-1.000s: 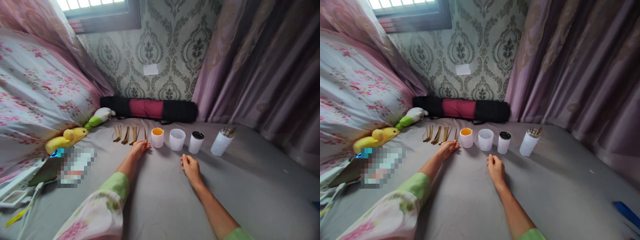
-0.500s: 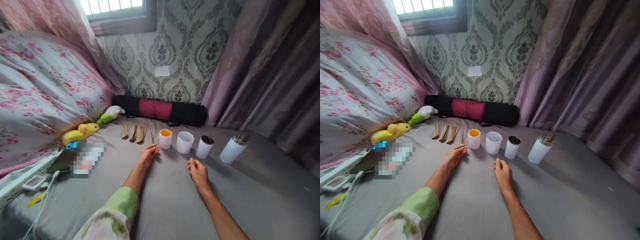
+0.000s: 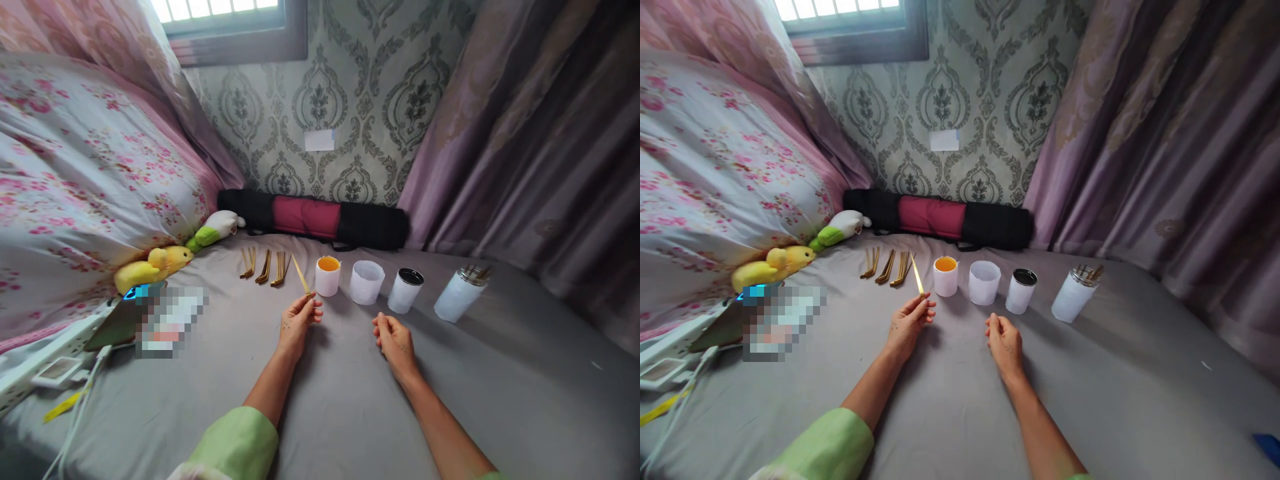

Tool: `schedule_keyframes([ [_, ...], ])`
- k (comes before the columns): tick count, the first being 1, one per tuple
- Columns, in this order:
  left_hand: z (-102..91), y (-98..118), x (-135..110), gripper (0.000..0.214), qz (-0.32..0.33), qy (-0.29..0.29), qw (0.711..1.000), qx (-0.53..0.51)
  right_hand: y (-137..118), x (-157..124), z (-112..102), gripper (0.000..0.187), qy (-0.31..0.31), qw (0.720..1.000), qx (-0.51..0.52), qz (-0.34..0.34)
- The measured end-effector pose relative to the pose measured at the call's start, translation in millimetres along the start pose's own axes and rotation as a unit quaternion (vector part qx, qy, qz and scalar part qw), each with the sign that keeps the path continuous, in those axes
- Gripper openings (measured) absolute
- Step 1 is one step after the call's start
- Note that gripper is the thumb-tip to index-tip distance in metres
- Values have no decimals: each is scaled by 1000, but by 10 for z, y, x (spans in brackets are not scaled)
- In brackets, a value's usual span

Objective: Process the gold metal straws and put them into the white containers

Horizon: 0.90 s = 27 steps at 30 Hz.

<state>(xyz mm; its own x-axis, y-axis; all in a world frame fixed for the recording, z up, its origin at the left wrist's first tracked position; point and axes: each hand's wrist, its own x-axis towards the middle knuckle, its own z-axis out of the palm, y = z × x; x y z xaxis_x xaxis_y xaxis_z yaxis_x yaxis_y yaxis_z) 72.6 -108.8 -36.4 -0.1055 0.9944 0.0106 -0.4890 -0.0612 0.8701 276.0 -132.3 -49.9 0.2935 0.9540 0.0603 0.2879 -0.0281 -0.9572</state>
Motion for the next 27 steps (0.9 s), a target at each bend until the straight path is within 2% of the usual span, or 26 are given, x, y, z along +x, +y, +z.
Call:
schedule_keyframes([
  [10, 118, 0, -115, 36, 59, -35, 991, 117, -10, -6, 1, 41, -3, 1000, 30, 2],
  [27, 79, -123, -137, 29, 118, -65, 951, 280, -63, -46, -1, 43, -7, 998, 65, -1],
])
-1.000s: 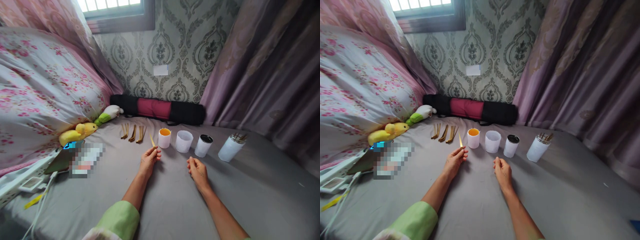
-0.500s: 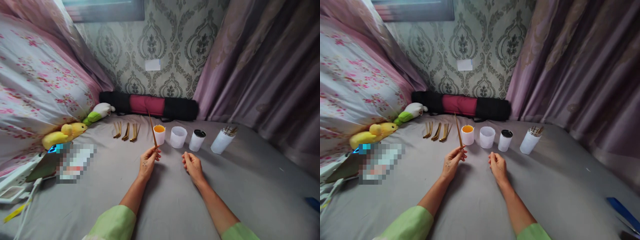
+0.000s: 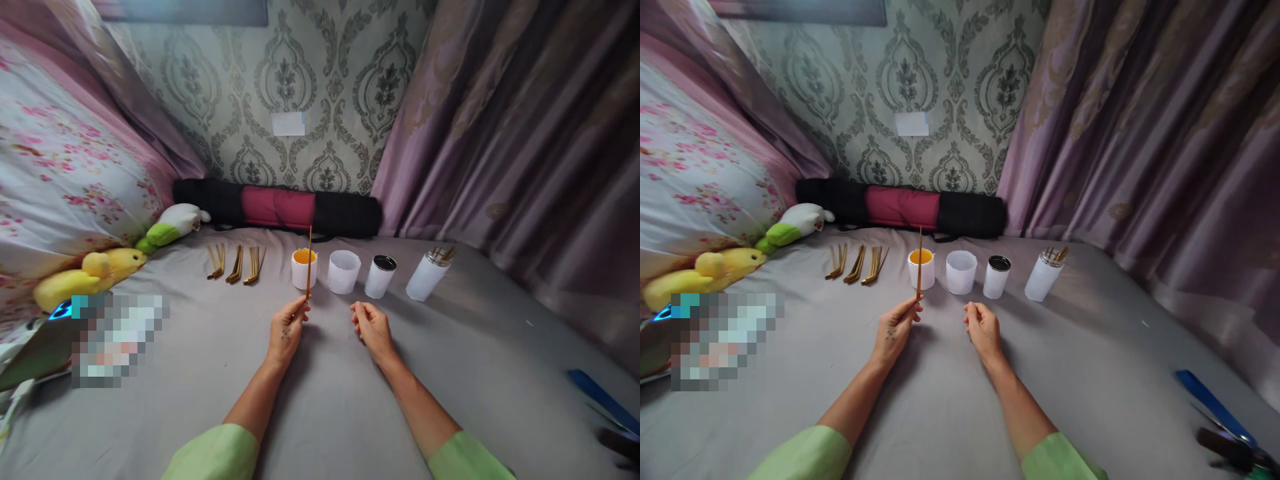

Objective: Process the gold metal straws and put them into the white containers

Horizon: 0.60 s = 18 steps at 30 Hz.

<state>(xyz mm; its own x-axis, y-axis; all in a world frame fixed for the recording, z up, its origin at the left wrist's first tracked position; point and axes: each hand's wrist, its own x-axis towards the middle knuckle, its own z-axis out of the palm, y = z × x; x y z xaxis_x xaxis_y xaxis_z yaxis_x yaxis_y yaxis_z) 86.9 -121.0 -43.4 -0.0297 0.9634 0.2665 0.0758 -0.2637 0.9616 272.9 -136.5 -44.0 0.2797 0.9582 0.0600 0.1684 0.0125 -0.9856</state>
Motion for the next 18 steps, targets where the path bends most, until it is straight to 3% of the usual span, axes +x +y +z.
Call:
schedule_keyframes([
  [10, -3, -26, -33, 29, 71, -31, 994, 73, -53, -39, -6, 39, -12, 1000, 2, -6],
  [18, -14, 26, -91, 31, 122, -78, 970, 193, -80, -57, -6, 38, -10, 999, 23, -29],
])
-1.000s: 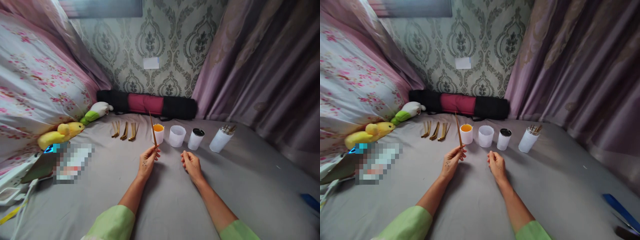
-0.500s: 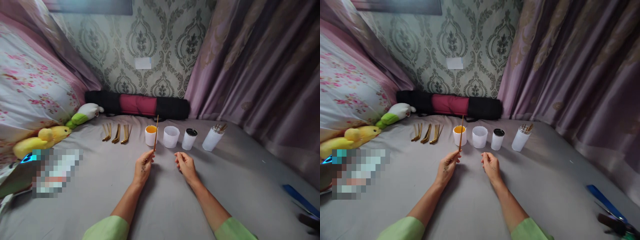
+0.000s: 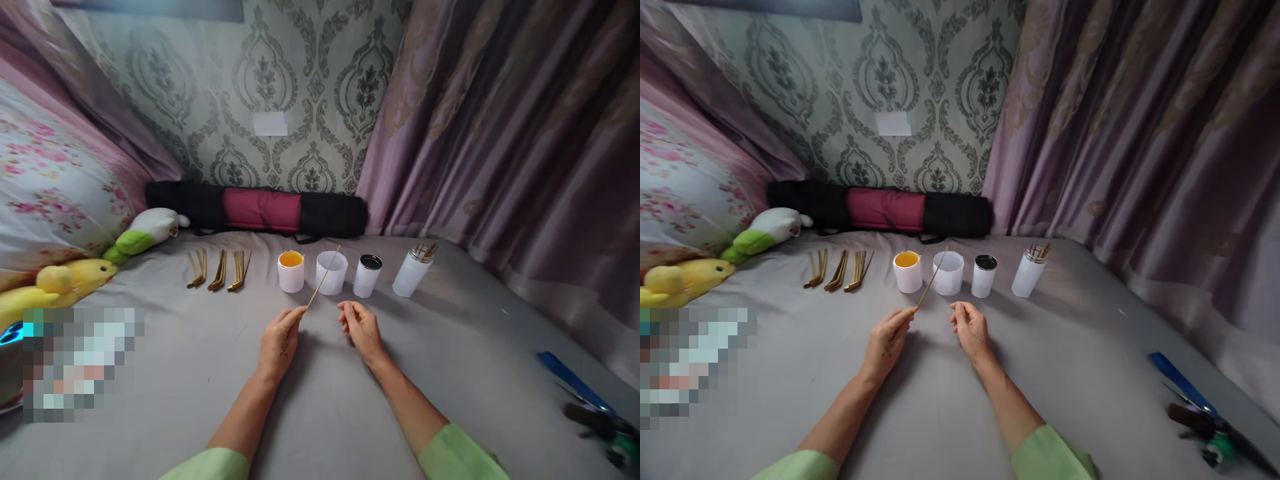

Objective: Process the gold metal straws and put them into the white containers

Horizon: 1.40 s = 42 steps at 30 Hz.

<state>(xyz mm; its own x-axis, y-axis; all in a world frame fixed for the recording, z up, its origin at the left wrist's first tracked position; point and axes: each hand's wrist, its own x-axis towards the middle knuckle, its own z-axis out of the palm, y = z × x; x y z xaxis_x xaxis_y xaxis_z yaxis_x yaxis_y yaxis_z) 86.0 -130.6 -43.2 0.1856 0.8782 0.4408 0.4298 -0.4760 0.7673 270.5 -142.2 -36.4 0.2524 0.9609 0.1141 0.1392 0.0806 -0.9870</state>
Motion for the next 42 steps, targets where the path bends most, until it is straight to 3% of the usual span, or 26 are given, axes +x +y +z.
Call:
schedule_keyframes([
  [6, 22, 48, -20, 31, 30, -20, 995, 97, -35, -13, 9, 37, -19, 999, 29, -1],
  [26, 18, 122, -21, 32, 110, -62, 956, 265, -167, -72, 47, 39, -125, 984, 121, 48],
  [42, 36, 124, -30, 28, 123, -69, 954, 264, -103, -42, 76, 34, -113, 980, 147, 77],
])
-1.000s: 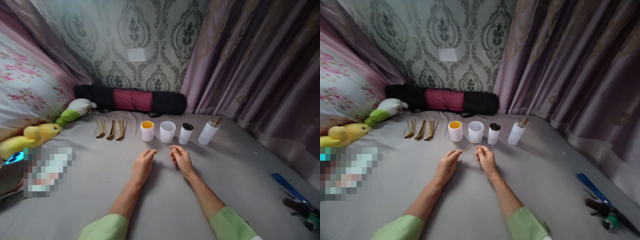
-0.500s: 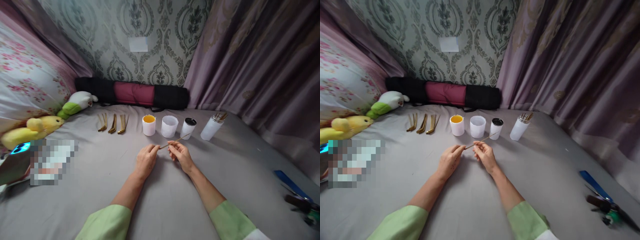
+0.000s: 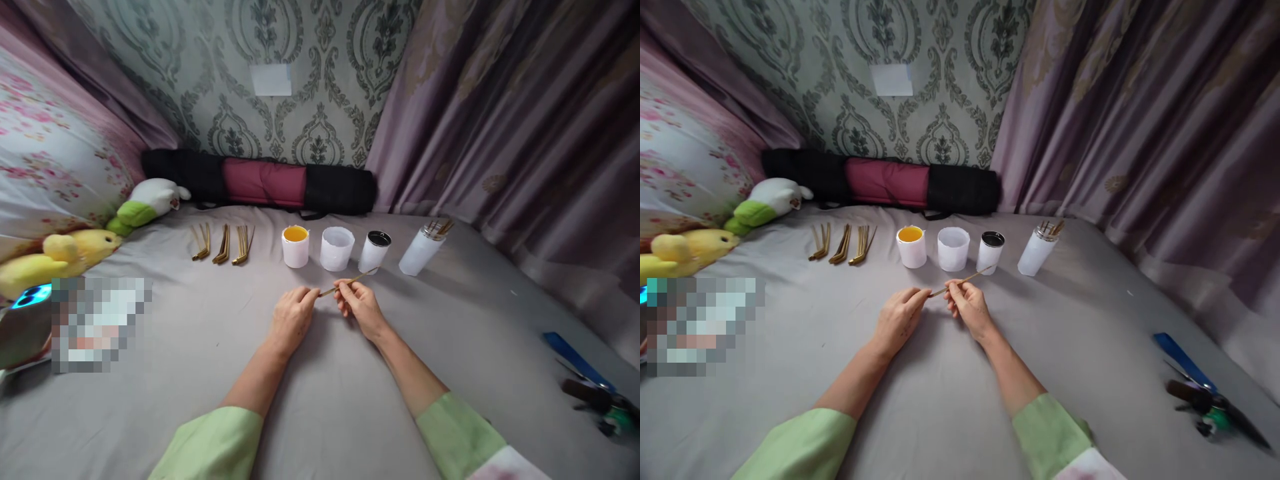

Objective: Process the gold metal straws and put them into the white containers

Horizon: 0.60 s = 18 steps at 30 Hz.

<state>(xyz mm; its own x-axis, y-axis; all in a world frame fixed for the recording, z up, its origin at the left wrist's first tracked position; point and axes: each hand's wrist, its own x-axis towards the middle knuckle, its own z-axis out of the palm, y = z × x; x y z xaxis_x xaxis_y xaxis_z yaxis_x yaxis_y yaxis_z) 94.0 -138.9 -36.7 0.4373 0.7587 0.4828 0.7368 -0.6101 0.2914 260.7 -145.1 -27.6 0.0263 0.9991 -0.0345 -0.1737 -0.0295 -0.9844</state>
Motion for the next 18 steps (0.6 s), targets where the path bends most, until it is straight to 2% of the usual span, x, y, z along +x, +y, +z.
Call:
schedule_keyframes([
  [5, 26, 4, -1, 27, -7, 0, 999, -45, 12, 6, -11, 33, 3, 1000, 2, -1],
  [11, 89, -5, -9, 27, -24, 25, 993, -109, 39, 21, -26, 31, 10, 1000, 10, -3],
  [18, 93, 2, 4, 25, -81, 31, 972, -219, 50, 36, -44, 30, 49, 999, 9, -6],
])
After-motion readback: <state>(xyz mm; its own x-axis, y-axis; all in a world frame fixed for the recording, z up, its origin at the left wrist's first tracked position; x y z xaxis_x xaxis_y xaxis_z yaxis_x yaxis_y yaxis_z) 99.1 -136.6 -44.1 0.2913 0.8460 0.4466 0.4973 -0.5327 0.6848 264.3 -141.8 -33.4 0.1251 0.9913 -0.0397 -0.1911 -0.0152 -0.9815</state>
